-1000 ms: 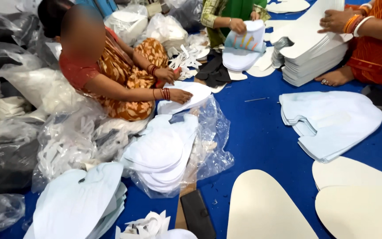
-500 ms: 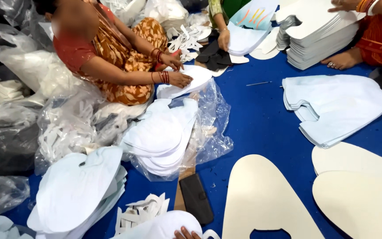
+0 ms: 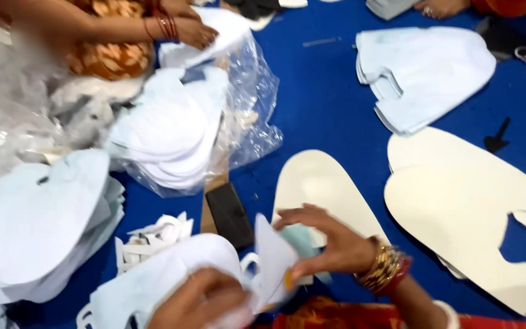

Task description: The person sits on a blue floor mat among piles of pre-cut shoe upper components, aligns a marked upper piece with its matching lining and reinforcement pieces, presses the layers together by hand, and stacks the matched sets into a pile, eventually passing the stack aside and starting on the next set.

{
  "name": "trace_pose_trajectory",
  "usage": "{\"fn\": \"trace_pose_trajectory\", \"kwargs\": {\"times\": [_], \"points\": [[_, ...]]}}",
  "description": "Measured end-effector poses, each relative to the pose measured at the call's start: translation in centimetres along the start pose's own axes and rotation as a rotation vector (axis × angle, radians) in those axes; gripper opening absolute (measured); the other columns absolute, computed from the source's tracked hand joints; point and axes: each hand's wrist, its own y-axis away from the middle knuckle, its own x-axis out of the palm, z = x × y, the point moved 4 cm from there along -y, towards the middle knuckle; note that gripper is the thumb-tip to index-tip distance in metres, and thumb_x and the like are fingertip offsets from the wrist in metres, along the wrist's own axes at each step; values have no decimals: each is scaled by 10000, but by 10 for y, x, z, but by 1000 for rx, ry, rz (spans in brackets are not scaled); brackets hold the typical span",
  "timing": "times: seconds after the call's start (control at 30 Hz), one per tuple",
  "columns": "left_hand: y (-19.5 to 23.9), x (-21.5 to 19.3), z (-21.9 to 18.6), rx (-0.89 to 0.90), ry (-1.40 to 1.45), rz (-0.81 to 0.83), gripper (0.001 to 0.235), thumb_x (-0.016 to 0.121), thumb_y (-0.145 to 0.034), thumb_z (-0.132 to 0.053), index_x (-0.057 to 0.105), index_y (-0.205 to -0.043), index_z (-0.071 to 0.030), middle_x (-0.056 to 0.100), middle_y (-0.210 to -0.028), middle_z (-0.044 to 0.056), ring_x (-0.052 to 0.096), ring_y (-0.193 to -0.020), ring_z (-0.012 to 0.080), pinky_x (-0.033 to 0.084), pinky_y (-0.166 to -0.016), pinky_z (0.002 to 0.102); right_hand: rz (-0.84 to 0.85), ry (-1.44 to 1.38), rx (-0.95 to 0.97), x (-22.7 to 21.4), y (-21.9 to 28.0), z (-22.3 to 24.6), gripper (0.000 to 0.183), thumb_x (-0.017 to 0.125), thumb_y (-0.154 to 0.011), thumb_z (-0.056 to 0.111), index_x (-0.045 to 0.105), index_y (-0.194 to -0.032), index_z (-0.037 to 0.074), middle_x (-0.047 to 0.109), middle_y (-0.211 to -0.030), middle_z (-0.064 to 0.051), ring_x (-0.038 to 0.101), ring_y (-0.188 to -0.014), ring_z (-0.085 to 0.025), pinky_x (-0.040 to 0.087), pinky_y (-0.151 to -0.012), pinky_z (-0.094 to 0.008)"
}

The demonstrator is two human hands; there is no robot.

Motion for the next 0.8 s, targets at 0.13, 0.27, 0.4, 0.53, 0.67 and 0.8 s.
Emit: {"fn": "trace_pose_trajectory", "kwargs": {"times": [0.13,0.27,0.4,0.53,0.67,0.8], "points": [[-90,-16,-5,11,67,47,188,715,-877,-134,737,-1046,-55,690,-944,102,723,-856,220,559,-771,316,-121,-163,-2,-39,35,14,1193,886,-568,624,377,-1548,174,394,-1619,-153,293,-1546,-357,212,-1232,-531],[-122,10,-7,-102,235,480,216,717,-898,-203,796,-1051,-72,724,-942,98,745,-852,201,564,-753,313,-86,-59,-206,-49,50,16,1018,903,-682,505,439,-1506,127,474,-1556,-158,291,-1535,-390,197,-1202,-554],[-134,19,-2,-163,201,508,288,738,-907,-243,759,-1144,-82,725,-1028,93,745,-922,188,577,-781,318,193,-150,92,-20,51,-33,314,808,-919,333,785,-1142,113,791,-1106,-69,761,-985,-243,590,-894,-386],[-148,27,71,-213,396,251,682,806,-783,-216,480,-1378,-146,658,-1178,100,715,-983,198,592,-777,332,-100,-76,-125,-59,68,39,123,746,-944,121,718,-1003,17,683,-919,-90,705,-798,-189,553,-686,-339],[-109,96,202,-366,566,275,927,847,-745,-56,441,-1579,-75,538,-1564,64,555,-971,198,477,-785,364,-74,-86,173,-88,73,36,214,757,-909,188,750,-1066,43,749,-878,-57,710,-722,-153,603,-645,-300],[-85,153,226,-416,708,317,580,832,-869,-126,606,-1381,30,701,-1256,140,658,-1123,179,562,-949,356,-288,-234,400,-125,59,-7,485,781,-854,263,696,-1265,21,808,-1032,-121,770,-852,-203,614,-768,-371]]}}
